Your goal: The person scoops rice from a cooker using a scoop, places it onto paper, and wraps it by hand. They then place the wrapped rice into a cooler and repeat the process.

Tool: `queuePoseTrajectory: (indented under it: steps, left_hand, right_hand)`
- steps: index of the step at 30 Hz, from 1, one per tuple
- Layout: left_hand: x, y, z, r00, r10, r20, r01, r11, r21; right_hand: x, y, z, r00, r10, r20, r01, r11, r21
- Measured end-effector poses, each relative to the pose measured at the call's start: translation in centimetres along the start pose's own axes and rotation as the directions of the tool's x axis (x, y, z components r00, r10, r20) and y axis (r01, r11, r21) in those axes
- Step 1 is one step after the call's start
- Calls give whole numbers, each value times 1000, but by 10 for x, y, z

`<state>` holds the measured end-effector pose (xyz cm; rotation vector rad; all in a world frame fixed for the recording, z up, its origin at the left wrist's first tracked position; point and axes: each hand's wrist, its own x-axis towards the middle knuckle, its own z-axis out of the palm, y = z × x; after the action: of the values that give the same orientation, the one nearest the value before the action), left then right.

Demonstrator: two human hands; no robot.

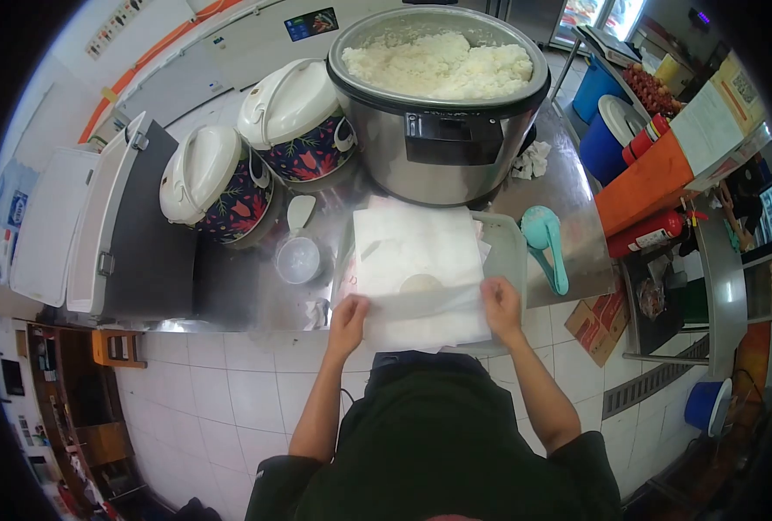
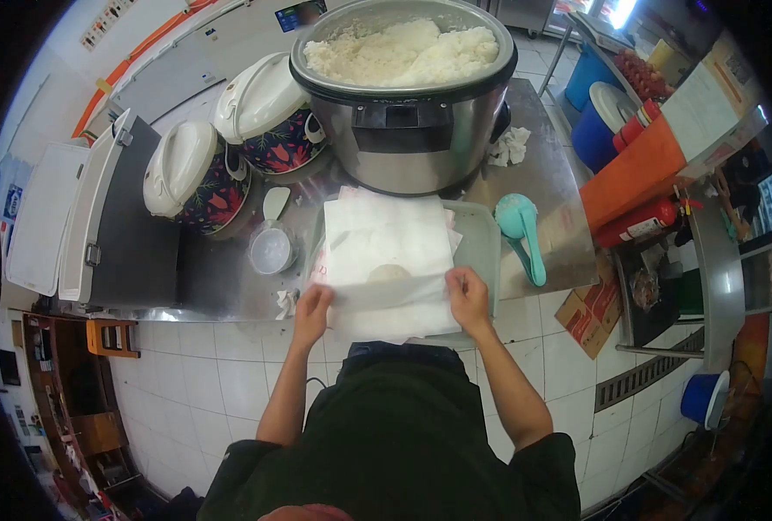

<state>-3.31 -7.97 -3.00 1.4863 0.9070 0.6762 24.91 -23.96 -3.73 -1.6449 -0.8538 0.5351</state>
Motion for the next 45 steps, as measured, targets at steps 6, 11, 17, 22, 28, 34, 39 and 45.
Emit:
queuePoseTrajectory:
  steps: [6, 11, 17, 22, 28, 34, 39, 45]
  left_hand:
    - [45, -10, 15, 982, -177, -65, 174, 984, -45]
    - [43, -13, 11, 930, -362, -58, 360, 932, -35]
    - [48, 2, 1, 874, -486, -12, 482, 869, -116]
    - [120, 20, 31, 831, 520, 197, -517, 592, 618]
    - [167, 57, 71, 948, -55, 313, -279, 325, 904]
    - [180, 58, 63, 854, -6, 520, -460, 458, 761]
    - [145, 75, 59, 878, 33, 477, -401, 595, 697]
    - [82, 91, 61, 835, 186, 517, -525, 550, 650]
  right_hand:
    - [41, 17, 16, 990, 55, -126, -53, 998, 23]
    - [32, -15, 16, 923, -115, -366, 11, 961, -276]
    - [-31, -53, 66, 817, -407, 408, 568, 686, -454]
    - [-35, -60, 74, 827, -185, 532, 522, 606, -600]
    - [-31, -60, 75, 828, -152, 540, 517, 578, -631]
    - [-33, -58, 78, 847, -155, 509, 493, 589, -640]
    - [-30, -59, 79, 832, -172, 527, 525, 551, -649]
    - [-27, -57, 79, 824, -158, 545, 539, 515, -666]
